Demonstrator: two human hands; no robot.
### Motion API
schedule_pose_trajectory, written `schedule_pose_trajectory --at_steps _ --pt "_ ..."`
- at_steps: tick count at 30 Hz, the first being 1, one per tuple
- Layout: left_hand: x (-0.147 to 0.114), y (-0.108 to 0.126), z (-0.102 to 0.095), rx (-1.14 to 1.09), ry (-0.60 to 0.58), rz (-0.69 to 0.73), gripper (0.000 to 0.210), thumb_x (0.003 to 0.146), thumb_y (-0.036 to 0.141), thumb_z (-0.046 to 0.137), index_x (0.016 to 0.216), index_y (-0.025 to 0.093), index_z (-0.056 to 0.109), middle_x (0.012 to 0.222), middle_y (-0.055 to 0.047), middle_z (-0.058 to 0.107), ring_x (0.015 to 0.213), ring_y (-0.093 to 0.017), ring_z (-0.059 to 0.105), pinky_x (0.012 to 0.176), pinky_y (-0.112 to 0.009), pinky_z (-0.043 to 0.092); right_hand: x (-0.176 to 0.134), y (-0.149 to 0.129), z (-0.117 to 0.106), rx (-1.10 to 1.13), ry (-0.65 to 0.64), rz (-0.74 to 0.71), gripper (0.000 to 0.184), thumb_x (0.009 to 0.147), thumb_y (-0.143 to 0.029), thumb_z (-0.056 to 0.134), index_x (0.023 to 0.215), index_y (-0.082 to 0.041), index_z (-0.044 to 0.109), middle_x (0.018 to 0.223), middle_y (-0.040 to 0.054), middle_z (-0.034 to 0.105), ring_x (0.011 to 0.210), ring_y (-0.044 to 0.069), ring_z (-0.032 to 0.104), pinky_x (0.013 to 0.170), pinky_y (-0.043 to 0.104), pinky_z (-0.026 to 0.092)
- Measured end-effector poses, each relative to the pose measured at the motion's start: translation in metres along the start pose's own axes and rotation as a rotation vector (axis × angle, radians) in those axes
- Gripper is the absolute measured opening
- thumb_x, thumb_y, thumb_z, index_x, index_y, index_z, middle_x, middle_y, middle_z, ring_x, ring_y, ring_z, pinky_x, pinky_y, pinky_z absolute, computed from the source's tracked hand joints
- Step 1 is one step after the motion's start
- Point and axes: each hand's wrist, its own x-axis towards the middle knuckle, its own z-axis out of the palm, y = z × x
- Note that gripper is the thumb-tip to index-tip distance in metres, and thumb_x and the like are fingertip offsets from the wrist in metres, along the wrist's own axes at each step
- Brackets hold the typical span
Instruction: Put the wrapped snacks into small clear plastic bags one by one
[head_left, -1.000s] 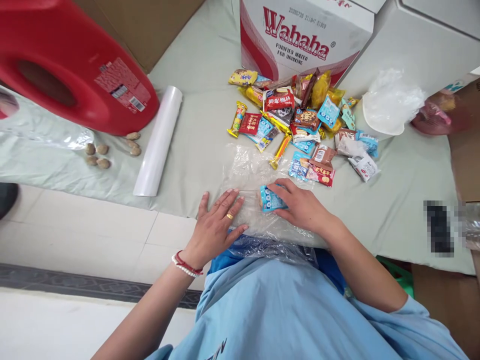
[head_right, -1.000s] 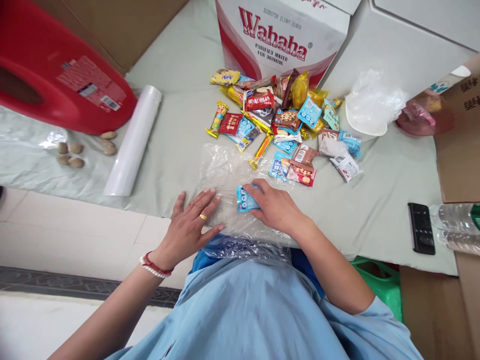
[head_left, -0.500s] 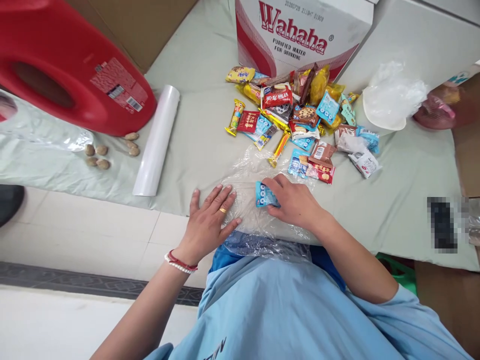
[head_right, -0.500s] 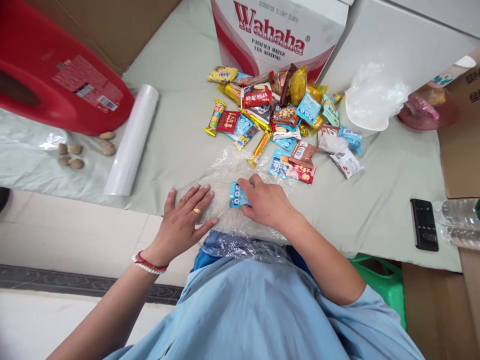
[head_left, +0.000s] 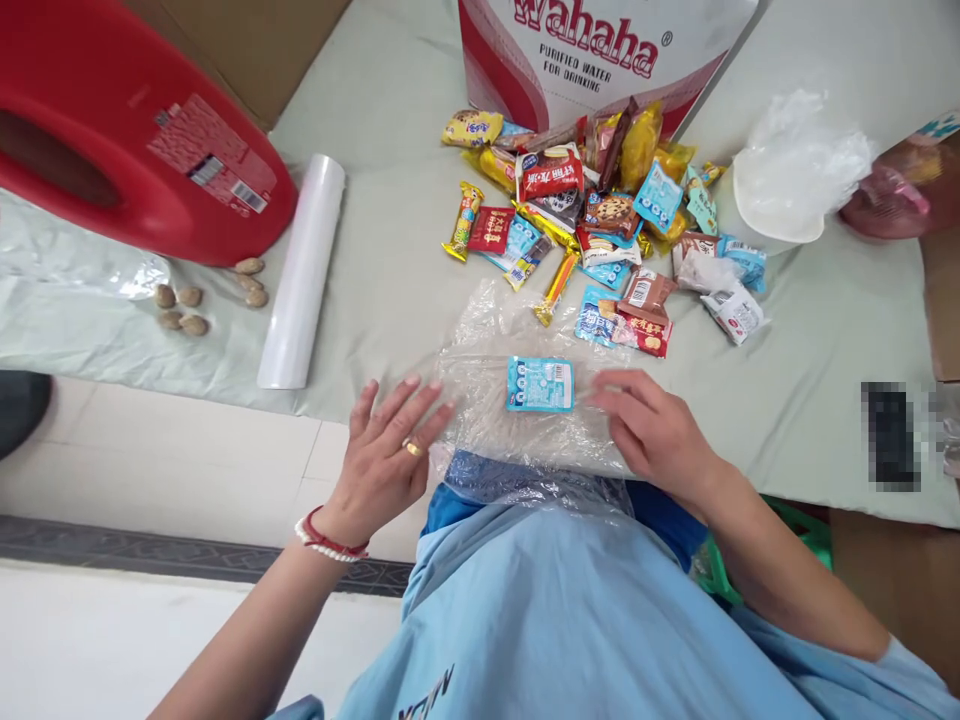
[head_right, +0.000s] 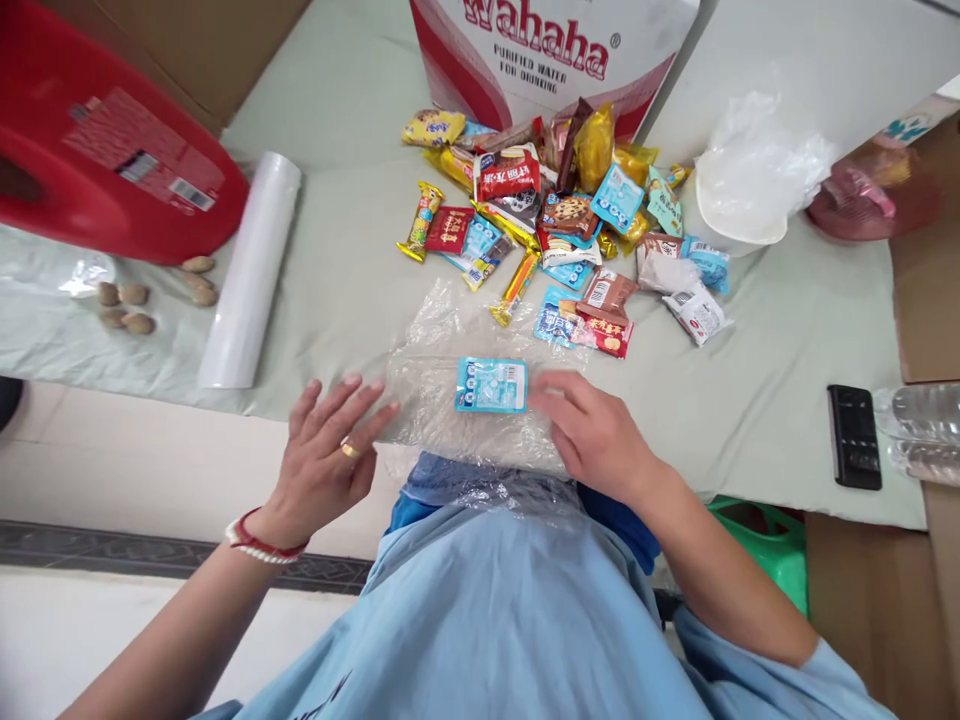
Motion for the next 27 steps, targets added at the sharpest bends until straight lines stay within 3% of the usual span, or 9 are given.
schedule_pose_trajectory --at_steps 3,6,8,10,14,19,24,27 --pt "-0.008 -0.002 -0.007 -0.007 -0.128 0.166 0.089 0.084 -0.009 0.047 0.161 0.033 0.035 0.157 -0.007 0.057 0.157 -0.021 0.036 0.135 -0.058 0.013 -0.042 0.004 -0.005 -0.056 -0.165 -0.079 0.056 0.095 -0.001 0.046 0.144 -0.026 0.059 0.146 0.0129 0.062 0.128 0.027 0.059 0.101 0.048 0.056" --pt "-0.014 -0.009 -0.003 -0.007 -0.282 0.212 0.089 0.082 -0.010 0.046 0.158 0.036 0.041 0.164 -0.008 0.047 0.156 -0.023 0.038 0.134 -0.059 0.013 -0.069 0.001 0.008 -0.071 -0.317 -0.131 0.063 0.096 -0.004 0.051 0.154 -0.029 0.053 0.161 0.0109 0.051 0.148 0.029 0.045 0.120 0.061 0.042" --pt "-0.015 -0.014 0.002 -0.016 -0.319 0.202 0.082 0.086 -0.006 0.048 0.155 0.038 0.046 0.164 -0.008 0.046 0.154 -0.024 0.041 0.133 -0.059 0.015 -0.076 -0.002 0.024 -0.031 -0.309 -0.155 0.056 0.099 -0.008 0.054 0.150 -0.032 0.057 0.157 0.0084 0.057 0.148 0.028 0.046 0.124 0.063 0.036" --pt "-0.016 -0.017 0.006 -0.057 -0.310 0.167 0.070 0.092 0.001 0.051 0.151 0.040 0.052 0.161 -0.006 0.052 0.151 -0.024 0.047 0.133 -0.057 0.017 -0.077 -0.003 0.037 0.047 -0.226 -0.134 0.040 0.100 -0.014 0.058 0.134 -0.032 0.068 0.141 0.0077 0.069 0.139 0.027 0.055 0.119 0.061 0.044" --pt "-0.006 -0.019 0.001 -0.244 -0.286 0.021 0.037 0.101 0.021 0.055 0.132 0.036 0.069 0.145 -0.005 0.068 0.139 -0.023 0.061 0.131 -0.054 0.026 -0.063 -0.002 0.037 0.329 -0.023 -0.011 0.018 0.101 -0.027 0.061 0.113 -0.028 0.074 0.110 0.0083 0.078 0.112 0.025 0.067 0.099 0.050 0.057" --pt "0.033 -0.025 -0.018 -0.485 -0.203 -0.186 0.023 0.103 0.033 0.053 0.109 0.028 0.074 0.116 -0.005 0.080 0.119 -0.022 0.072 0.117 -0.046 0.048 -0.035 0.010 0.004 0.522 0.093 0.221 0.023 0.104 -0.040 0.057 0.099 -0.026 0.074 0.096 0.0073 0.076 0.098 0.024 0.069 0.095 0.044 0.056" --pt "0.086 -0.037 -0.008 -0.478 -0.121 -0.449 0.022 0.095 0.046 0.062 0.089 0.027 0.071 0.112 -0.007 0.076 0.106 -0.025 0.072 0.100 -0.044 0.057 -0.011 0.040 0.001 0.441 0.149 0.443 0.029 0.099 -0.046 0.060 0.091 -0.020 0.072 0.088 0.0054 0.072 0.082 0.020 0.066 0.080 0.035 0.053" --pt "0.108 -0.047 0.010 -0.307 -0.156 -0.585 0.018 0.087 0.042 0.066 0.089 0.025 0.071 0.099 -0.008 0.073 0.098 -0.028 0.069 0.094 -0.047 0.057 -0.003 0.051 0.007 0.228 0.045 0.638 0.029 0.099 -0.041 0.054 0.099 -0.018 0.073 0.086 0.0065 0.072 0.080 0.022 0.064 0.072 0.034 0.051"
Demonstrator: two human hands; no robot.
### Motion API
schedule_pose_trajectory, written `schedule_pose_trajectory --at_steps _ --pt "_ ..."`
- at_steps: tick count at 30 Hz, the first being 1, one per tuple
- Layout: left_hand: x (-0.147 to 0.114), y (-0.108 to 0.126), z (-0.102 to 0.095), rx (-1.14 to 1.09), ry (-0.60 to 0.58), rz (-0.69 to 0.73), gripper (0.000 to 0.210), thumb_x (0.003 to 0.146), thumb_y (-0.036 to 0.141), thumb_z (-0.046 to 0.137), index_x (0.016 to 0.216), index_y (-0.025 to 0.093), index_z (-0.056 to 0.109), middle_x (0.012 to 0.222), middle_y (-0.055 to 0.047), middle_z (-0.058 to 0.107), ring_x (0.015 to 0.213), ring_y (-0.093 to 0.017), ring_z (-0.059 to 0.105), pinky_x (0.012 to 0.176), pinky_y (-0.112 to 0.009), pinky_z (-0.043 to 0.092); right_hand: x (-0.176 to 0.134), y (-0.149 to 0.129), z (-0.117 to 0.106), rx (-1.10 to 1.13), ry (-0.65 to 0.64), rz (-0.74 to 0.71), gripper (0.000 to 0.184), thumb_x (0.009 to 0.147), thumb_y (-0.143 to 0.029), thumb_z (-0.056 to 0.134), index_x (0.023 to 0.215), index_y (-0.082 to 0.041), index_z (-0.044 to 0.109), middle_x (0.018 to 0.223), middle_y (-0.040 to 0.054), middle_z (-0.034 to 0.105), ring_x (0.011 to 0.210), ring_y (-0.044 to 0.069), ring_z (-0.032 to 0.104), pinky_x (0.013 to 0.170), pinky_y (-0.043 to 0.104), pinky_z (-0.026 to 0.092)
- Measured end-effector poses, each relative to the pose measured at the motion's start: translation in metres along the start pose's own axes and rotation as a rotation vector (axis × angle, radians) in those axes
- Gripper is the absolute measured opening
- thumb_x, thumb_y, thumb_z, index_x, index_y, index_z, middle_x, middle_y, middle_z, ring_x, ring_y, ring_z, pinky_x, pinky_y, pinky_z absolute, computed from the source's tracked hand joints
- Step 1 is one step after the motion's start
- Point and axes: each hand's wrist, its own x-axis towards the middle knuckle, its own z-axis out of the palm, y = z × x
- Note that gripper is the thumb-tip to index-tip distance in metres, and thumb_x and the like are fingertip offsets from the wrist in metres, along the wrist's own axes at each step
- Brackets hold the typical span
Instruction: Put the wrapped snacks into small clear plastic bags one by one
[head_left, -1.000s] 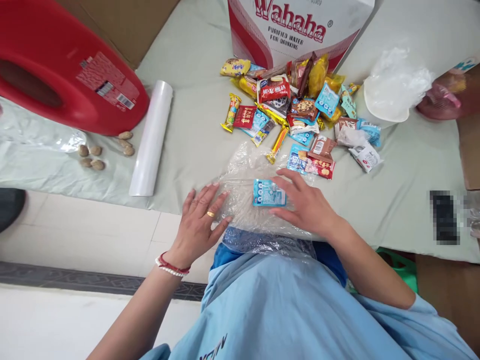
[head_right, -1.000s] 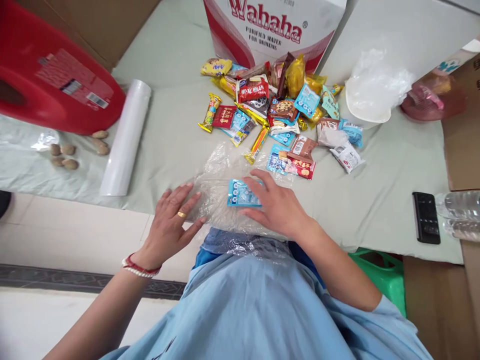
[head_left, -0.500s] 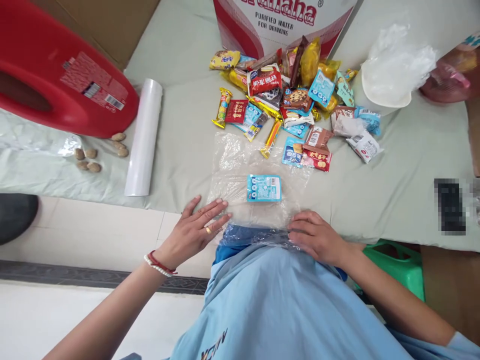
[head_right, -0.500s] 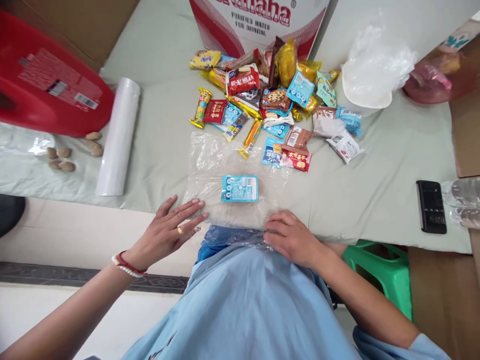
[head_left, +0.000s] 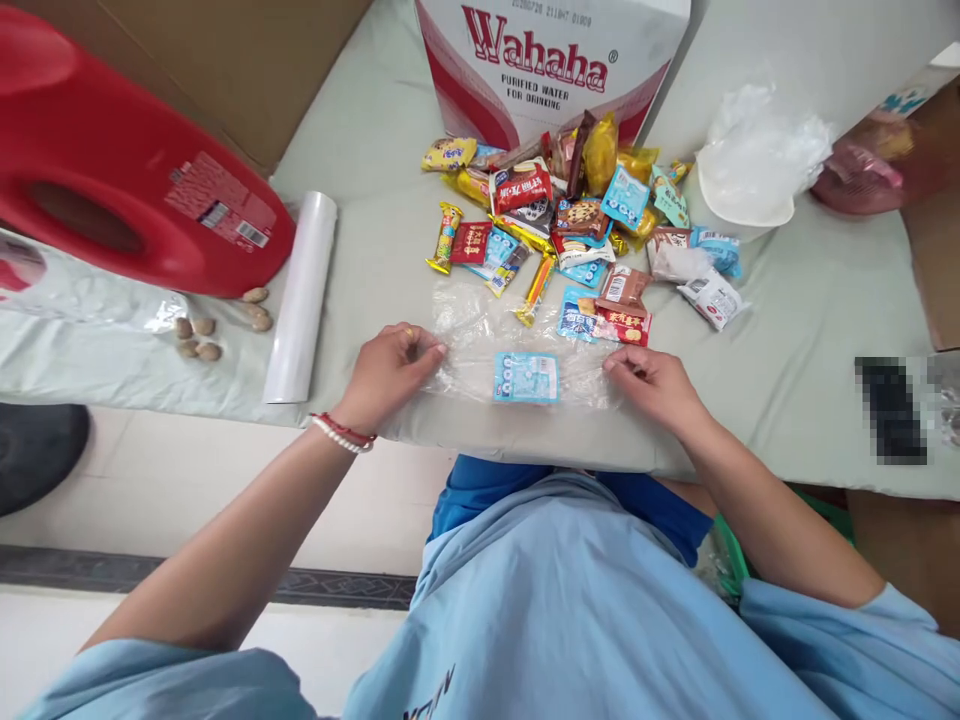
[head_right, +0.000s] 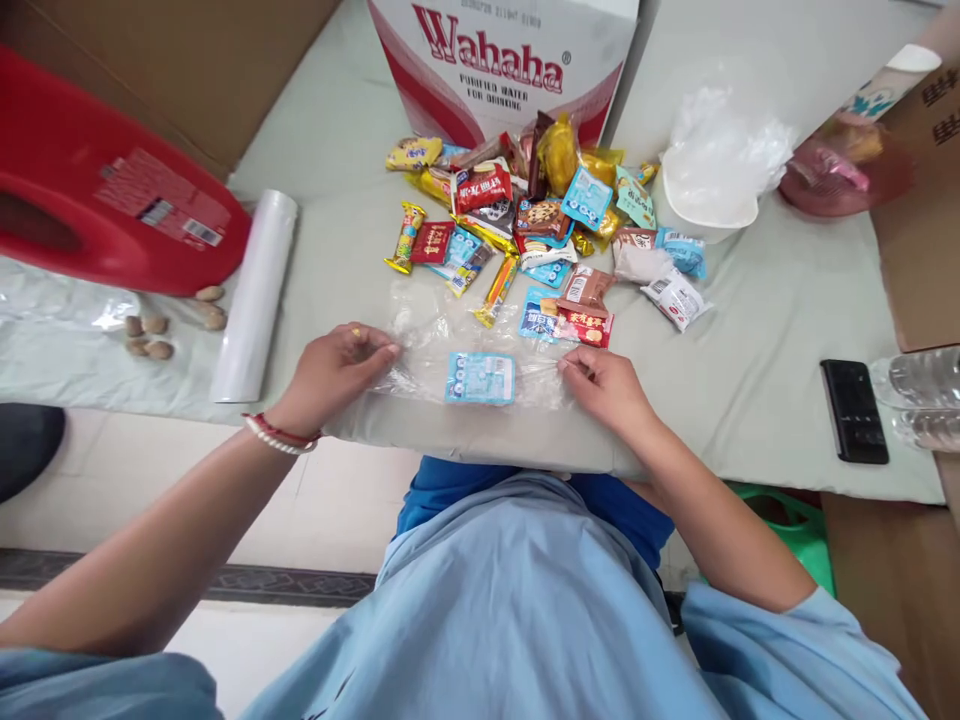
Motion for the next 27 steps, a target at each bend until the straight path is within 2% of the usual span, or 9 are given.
schedule_pose_trajectory --at_steps 4,7,10,12,14,17,19,22,27 --pt "0.013 -0.004 -0.002 0.097 0.168 -0.102 0.039 0.079 0.037 0.076 0.113 0.018 0.072 0.117 -0.014 0.066 0.106 -0.032 0.065 0.095 -0.051 0.056 0.004 -0.006 -0.006 -0.433 0.032 0.078 0.037 0.096 -0.033 0.055 0.126 -0.018 0.070 0.106 0.0139 0.074 0.107 0.036 0.059 0.079 0.043 0.051" --pt "-0.005 0.003 -0.022 0.102 0.481 -0.112 0.042 0.087 0.037 0.072 0.121 0.013 0.067 0.131 -0.017 0.058 0.123 -0.036 0.058 0.099 -0.055 0.055 0.013 -0.021 -0.017 -0.478 0.125 -0.042 0.042 0.099 -0.031 0.052 0.137 -0.019 0.066 0.121 0.0165 0.070 0.114 0.037 0.055 0.091 0.049 0.050" --pt "-0.039 0.025 -0.033 0.119 0.775 0.020 0.023 0.098 0.030 0.058 0.116 0.019 0.066 0.123 -0.012 0.062 0.124 -0.035 0.057 0.100 -0.057 0.053 0.039 -0.040 -0.017 -0.432 0.133 -0.181 0.044 0.101 -0.032 0.050 0.140 -0.016 0.064 0.129 0.0175 0.067 0.117 0.036 0.056 0.103 0.050 0.046" --pt "-0.060 0.046 -0.023 0.091 0.707 0.255 0.014 0.097 0.024 0.057 0.106 0.025 0.068 0.104 -0.007 0.066 0.100 -0.028 0.065 0.087 -0.048 0.056 0.063 -0.051 -0.007 -0.427 0.085 -0.228 0.047 0.101 -0.036 0.052 0.141 -0.013 0.062 0.131 0.0189 0.066 0.121 0.037 0.056 0.103 0.048 0.045" --pt "-0.072 0.066 -0.002 0.102 0.463 0.466 0.019 0.096 0.023 0.059 0.112 0.026 0.070 0.089 -0.005 0.067 0.081 -0.022 0.065 0.073 -0.038 0.053 0.088 -0.061 0.006 -0.427 0.005 -0.238 0.052 0.099 -0.039 0.058 0.144 -0.012 0.059 0.126 0.0180 0.069 0.119 0.036 0.058 0.099 0.044 0.046" --pt "-0.067 0.086 0.035 0.280 0.093 0.389 0.029 0.104 0.031 0.050 0.125 0.025 0.070 0.076 -0.004 0.067 0.072 -0.021 0.066 0.056 -0.033 0.040 0.116 -0.071 0.022 -0.401 -0.092 -0.167 0.046 0.092 -0.032 0.066 0.135 -0.013 0.065 0.102 0.0110 0.075 0.097 0.028 0.064 0.083 0.034 0.045" --pt "-0.058 0.090 0.050 0.385 -0.045 0.302 0.033 0.106 0.033 0.047 0.129 0.025 0.069 0.076 -0.005 0.069 0.072 -0.023 0.067 0.052 -0.033 0.032 0.124 -0.076 0.022 -0.345 -0.139 -0.154 0.029 0.091 -0.025 0.064 0.117 -0.014 0.073 0.089 0.0060 0.073 0.081 0.021 0.062 0.074 0.029 0.041" --pt "-0.049 0.091 0.057 0.429 -0.086 0.255 0.033 0.106 0.032 0.047 0.130 0.026 0.069 0.078 -0.006 0.072 0.073 -0.024 0.069 0.053 -0.032 0.031 0.116 -0.084 0.013 -0.234 -0.178 -0.294 0.020 0.093 -0.022 0.056 0.097 -0.016 0.074 0.081 0.0024 0.068 0.073 0.017 0.057 0.071 0.028 0.038" --pt "-0.051 0.092 0.054 0.405 -0.079 0.257 0.034 0.107 0.030 0.041 0.111 0.023 0.075 0.076 -0.007 0.072 0.072 -0.023 0.068 0.056 -0.032 0.037 0.064 -0.085 0.012 -0.255 -0.256 -0.657 0.027 0.104 -0.027 0.047 0.104 -0.019 0.073 0.088 0.0074 0.068 0.086 0.022 0.055 0.085 0.035 0.040"
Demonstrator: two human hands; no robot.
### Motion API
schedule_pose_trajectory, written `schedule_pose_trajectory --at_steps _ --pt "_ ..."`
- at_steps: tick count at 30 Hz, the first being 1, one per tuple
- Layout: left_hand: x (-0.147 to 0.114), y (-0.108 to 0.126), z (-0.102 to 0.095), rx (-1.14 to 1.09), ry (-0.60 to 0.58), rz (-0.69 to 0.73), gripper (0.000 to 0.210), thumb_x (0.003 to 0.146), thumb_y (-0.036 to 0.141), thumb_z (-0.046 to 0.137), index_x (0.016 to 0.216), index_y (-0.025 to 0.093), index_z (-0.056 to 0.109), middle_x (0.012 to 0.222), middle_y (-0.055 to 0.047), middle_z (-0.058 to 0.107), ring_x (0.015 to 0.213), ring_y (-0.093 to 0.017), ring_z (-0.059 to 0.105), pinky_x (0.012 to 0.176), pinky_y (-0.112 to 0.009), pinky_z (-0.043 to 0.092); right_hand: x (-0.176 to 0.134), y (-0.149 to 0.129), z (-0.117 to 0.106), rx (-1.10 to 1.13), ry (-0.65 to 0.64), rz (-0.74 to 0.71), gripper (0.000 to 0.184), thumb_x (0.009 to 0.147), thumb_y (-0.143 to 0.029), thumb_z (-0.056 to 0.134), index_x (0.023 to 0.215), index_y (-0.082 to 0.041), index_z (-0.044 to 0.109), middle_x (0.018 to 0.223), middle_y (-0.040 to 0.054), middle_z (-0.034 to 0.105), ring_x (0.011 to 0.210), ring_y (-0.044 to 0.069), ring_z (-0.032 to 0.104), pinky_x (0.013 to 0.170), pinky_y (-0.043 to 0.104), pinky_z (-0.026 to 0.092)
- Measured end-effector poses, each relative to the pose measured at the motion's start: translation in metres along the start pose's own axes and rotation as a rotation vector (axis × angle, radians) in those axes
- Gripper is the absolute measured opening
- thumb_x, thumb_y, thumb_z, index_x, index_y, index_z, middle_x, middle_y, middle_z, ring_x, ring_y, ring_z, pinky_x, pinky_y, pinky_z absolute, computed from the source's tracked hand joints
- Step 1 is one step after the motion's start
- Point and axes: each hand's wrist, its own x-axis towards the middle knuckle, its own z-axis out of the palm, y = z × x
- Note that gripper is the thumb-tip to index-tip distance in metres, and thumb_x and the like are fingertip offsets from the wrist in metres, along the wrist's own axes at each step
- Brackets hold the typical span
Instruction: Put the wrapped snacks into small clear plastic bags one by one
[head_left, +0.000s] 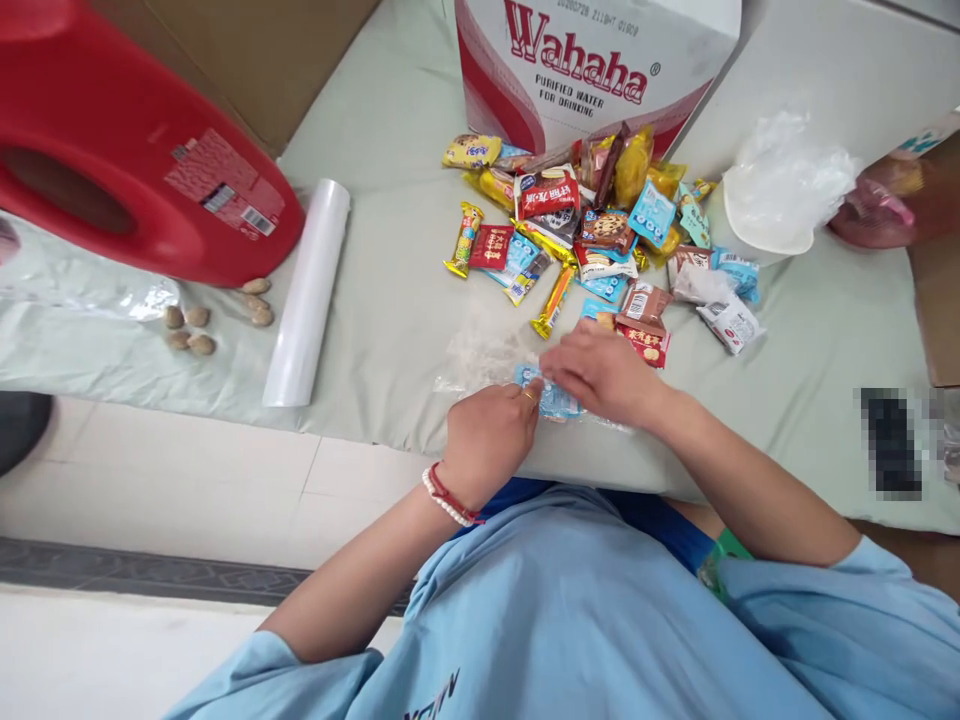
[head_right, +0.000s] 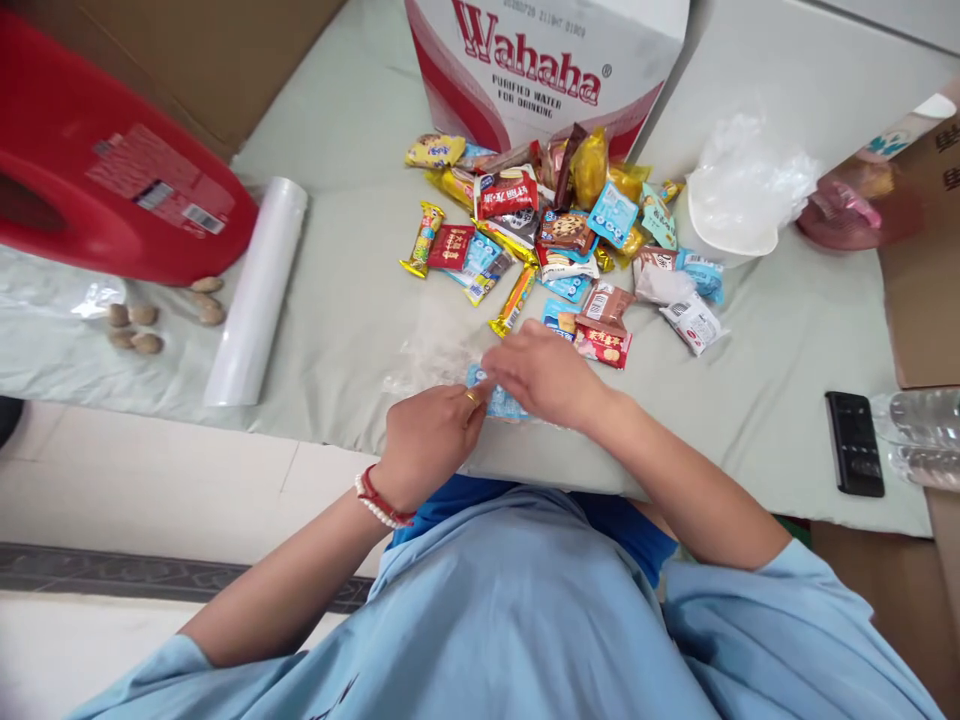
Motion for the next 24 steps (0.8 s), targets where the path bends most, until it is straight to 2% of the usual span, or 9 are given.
schedule_pose_trajectory --at_steps 3,6,8,12,14,16,18,21,24 --pt "-0.002 -0.003 0.004 -0.090 -0.004 -0.018 0.037 0.107 0.033 0.041 0.100 0.022 0.076 0.077 -0.008 0.072 0.075 -0.024 0.069 0.059 -0.033 0.042 -0.025 -0.010 0.027 -0.021 -0.012 -0.037 0.032 0.108 -0.028 0.041 0.114 -0.020 0.071 0.086 0.0093 0.065 0.087 0.024 0.051 0.082 0.037 0.042" --pt "-0.005 -0.014 0.009 -0.312 0.044 -0.044 0.031 0.105 0.033 0.049 0.115 0.023 0.077 0.088 -0.007 0.077 0.084 -0.023 0.072 0.068 -0.033 0.049 -0.040 -0.012 0.051 -0.048 0.042 -0.022 0.033 0.109 -0.024 0.039 0.110 -0.018 0.071 0.085 0.0090 0.064 0.087 0.024 0.049 0.083 0.037 0.043" --pt "-0.006 -0.022 0.012 -0.467 0.085 -0.068 0.028 0.103 0.032 0.055 0.117 0.024 0.078 0.092 -0.005 0.077 0.084 -0.020 0.072 0.073 -0.031 0.052 -0.042 -0.012 0.061 -0.075 0.040 -0.044 0.033 0.109 -0.021 0.039 0.105 -0.018 0.071 0.084 0.0086 0.063 0.087 0.024 0.049 0.084 0.036 0.044" --pt "-0.005 -0.028 0.013 -0.523 0.148 -0.097 0.023 0.099 0.032 0.061 0.109 0.024 0.081 0.081 -0.002 0.073 0.076 -0.018 0.068 0.071 -0.030 0.050 -0.041 -0.016 0.065 -0.112 0.005 -0.048 0.031 0.106 -0.017 0.042 0.108 -0.019 0.073 0.089 0.0089 0.066 0.090 0.024 0.052 0.086 0.036 0.046" --pt "-0.006 -0.026 0.013 -0.491 0.180 -0.114 0.023 0.098 0.034 0.062 0.106 0.024 0.081 0.077 -0.002 0.070 0.074 -0.018 0.066 0.069 -0.031 0.048 -0.041 -0.018 0.065 -0.133 0.015 -0.023 0.032 0.104 -0.015 0.043 0.114 -0.022 0.073 0.113 0.0108 0.069 0.100 0.024 0.054 0.091 0.037 0.046" --pt "-0.009 -0.024 0.013 -0.474 0.219 -0.134 0.022 0.097 0.038 0.063 0.102 0.023 0.080 0.074 -0.002 0.067 0.072 -0.018 0.064 0.069 -0.030 0.048 -0.043 -0.019 0.065 -0.152 0.016 -0.017 0.036 0.103 -0.012 0.042 0.120 -0.024 0.072 0.142 0.0096 0.062 0.113 0.025 0.054 0.096 0.039 0.045" --pt "-0.013 -0.026 0.013 -0.491 0.267 -0.162 0.021 0.096 0.039 0.064 0.098 0.023 0.078 0.075 -0.001 0.067 0.070 -0.017 0.062 0.070 -0.030 0.049 -0.045 -0.020 0.065 -0.175 -0.016 -0.034 0.038 0.103 -0.011 0.041 0.123 -0.025 0.070 0.156 0.0072 0.054 0.120 0.025 0.054 0.098 0.040 0.043" --pt "-0.015 -0.038 0.008 -0.514 0.305 -0.240 0.018 0.094 0.032 0.061 0.095 0.022 0.074 0.082 -0.002 0.069 0.071 -0.016 0.061 0.070 -0.028 0.050 -0.046 -0.022 0.066 -0.239 -0.052 -0.056 0.037 0.101 -0.007 0.044 0.121 -0.024 0.070 0.158 0.0070 0.054 0.116 0.026 0.055 0.091 0.041 0.042" --pt "-0.005 -0.058 -0.001 -0.487 0.238 -0.274 0.018 0.090 0.031 0.061 0.099 0.021 0.074 0.086 -0.003 0.071 0.075 -0.017 0.062 0.070 -0.029 0.050 -0.045 -0.026 0.067 -0.301 -0.019 -0.079 0.033 0.100 -0.005 0.047 0.116 -0.022 0.070 0.156 0.0075 0.057 0.108 0.025 0.054 0.085 0.040 0.040"
